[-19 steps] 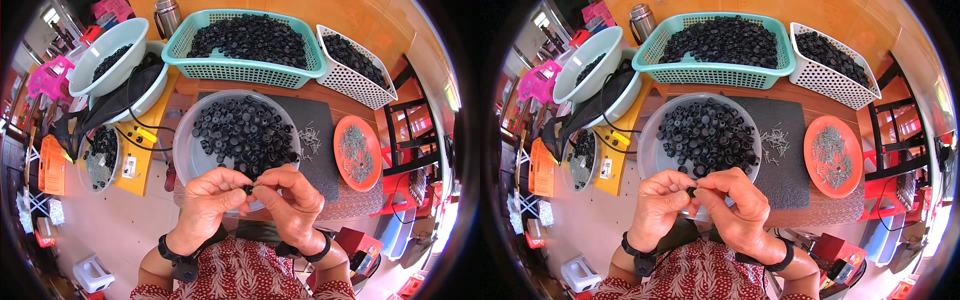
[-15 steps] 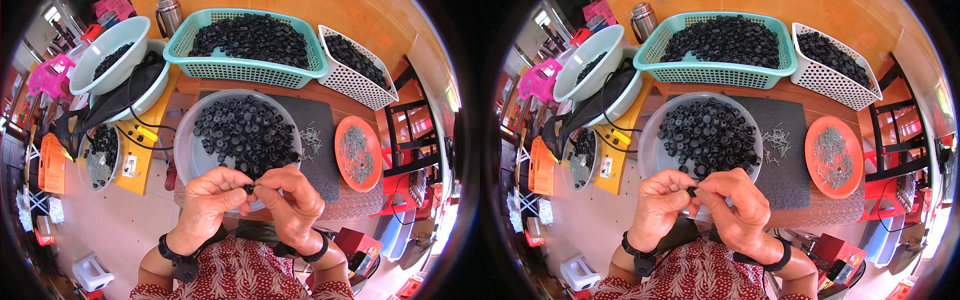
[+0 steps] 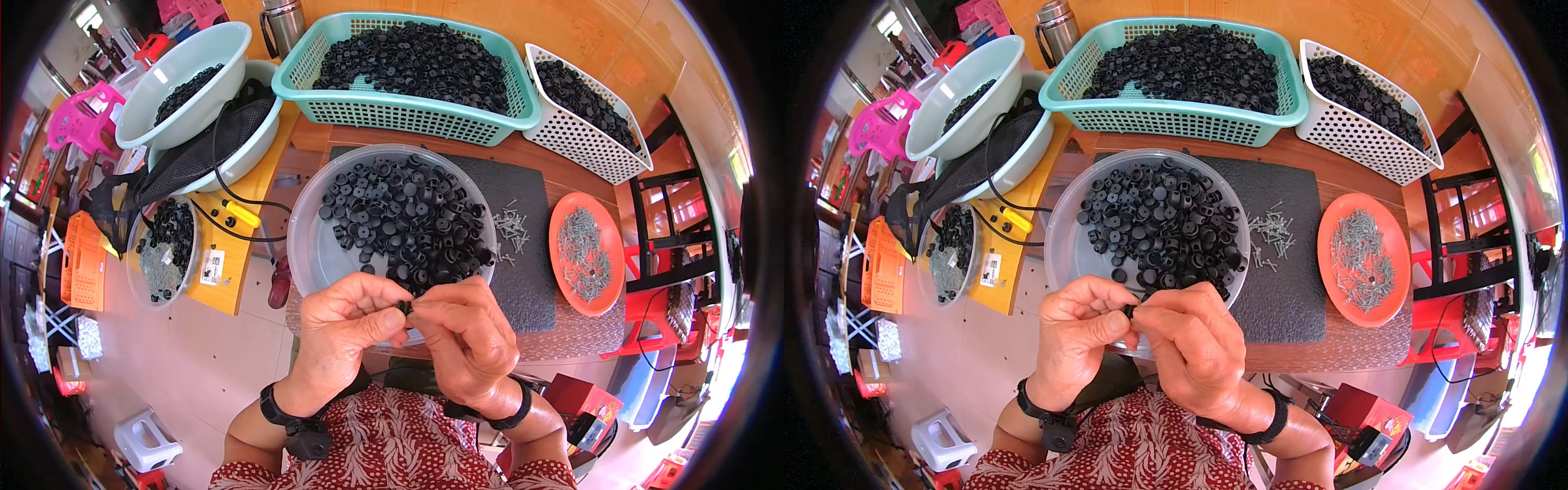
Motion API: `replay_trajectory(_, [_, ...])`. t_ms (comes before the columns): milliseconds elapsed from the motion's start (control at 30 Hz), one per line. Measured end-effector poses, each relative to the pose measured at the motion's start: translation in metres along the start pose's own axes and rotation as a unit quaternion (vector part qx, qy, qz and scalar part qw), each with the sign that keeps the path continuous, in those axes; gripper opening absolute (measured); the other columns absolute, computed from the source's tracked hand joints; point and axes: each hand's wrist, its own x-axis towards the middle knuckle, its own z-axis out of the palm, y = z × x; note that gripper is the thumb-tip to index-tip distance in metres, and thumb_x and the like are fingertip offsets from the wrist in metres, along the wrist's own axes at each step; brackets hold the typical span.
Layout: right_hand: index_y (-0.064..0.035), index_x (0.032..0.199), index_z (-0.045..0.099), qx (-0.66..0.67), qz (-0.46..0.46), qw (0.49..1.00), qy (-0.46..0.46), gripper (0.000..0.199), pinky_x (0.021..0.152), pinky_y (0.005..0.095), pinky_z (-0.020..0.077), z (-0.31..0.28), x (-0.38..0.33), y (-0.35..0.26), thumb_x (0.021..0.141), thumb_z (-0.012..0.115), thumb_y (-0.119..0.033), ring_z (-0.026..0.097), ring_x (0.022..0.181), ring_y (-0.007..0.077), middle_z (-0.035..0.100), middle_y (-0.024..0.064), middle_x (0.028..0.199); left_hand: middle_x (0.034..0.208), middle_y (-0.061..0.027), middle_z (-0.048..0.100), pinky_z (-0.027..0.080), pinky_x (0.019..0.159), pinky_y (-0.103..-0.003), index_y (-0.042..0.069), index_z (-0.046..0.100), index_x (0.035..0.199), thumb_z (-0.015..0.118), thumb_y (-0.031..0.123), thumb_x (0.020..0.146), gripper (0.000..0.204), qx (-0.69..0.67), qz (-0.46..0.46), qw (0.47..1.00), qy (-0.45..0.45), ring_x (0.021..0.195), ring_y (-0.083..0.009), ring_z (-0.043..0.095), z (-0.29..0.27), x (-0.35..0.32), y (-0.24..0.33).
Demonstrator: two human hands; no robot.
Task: Manually assembling circular black plastic components using small metal screws.
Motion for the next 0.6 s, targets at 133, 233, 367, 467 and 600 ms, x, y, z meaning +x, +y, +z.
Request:
replay_trajectory(133, [0.0012,0.085,0.063,0.001,0.005,1.0,-0.009,0.018,0.058,0.0279,0.0447,0.005,0.002,-0.003,0.069,0.064,0.009,0.055,0.068,0.0209,0.061,0.0106,0.083,0.079,-0.009,0.063,0.05,0.061,-0.022,-0.005,0.058,0.096,0.062,-0.001,0.081,0.017,0.001,0.03,1.0,-0.004,0.064,-0.0127,0.06,-0.004,0.001,0.001])
replay_trajectory(233, [0.0016,0.087,0.063,0.016,0.019,1.0,-0.013,0.019,0.06,0.028,0.0451,0.008,0.007,-0.007,0.07,0.064,0.01,0.056,0.07,0.0212,0.06,0.0109,0.084,0.08,-0.0091,0.063,0.049,0.06,-0.022,-0.005,0.058,0.095,0.062,-0.001,0.08,0.016,0.009,0.063,0.998,0.009,0.064,-0.0127,0.06,-0.005,0.004,0.005])
replay_trajectory(367, [0.0006,0.089,0.064,0.06,0.073,0.995,-0.011,0.018,0.063,0.0276,0.046,0.015,0.016,-0.004,0.072,0.064,0.008,0.056,0.072,0.0204,0.06,0.011,0.085,0.08,-0.0095,0.063,0.049,0.059,-0.023,-0.005,0.058,0.094,0.063,0.001,0.08,0.016,0.011,0.114,0.993,0.012,0.065,-0.0132,0.06,-0.005,0.012,0.008])
replay_trajectory(467, [-0.0016,0.093,0.064,0.099,0.096,0.99,-0.034,0.02,0.065,0.026,0.0459,0.019,0.023,-0.001,0.075,0.063,0.008,0.056,0.075,0.0181,0.06,0.0103,0.087,0.08,-0.0109,0.064,0.049,0.059,-0.025,-0.004,0.058,0.094,0.064,0.003,0.08,0.017,0.027,0.13,0.991,0.027,0.065,-0.0135,0.06,-0.012,0.017,0.009])
replay_trajectory(600, [-0.0022,0.096,0.064,0.123,0.178,0.974,-0.063,0.023,0.066,0.0249,0.0449,0.015,0.029,0.006,0.075,0.063,0.007,0.055,0.078,0.0168,0.059,0.0088,0.086,0.079,-0.0138,0.064,0.049,0.058,-0.025,-0.005,0.058,0.093,0.065,0.007,0.08,0.019,0.006,0.136,0.989,0.051,0.062,-0.0147,0.059,-0.023,0.015,0.015])
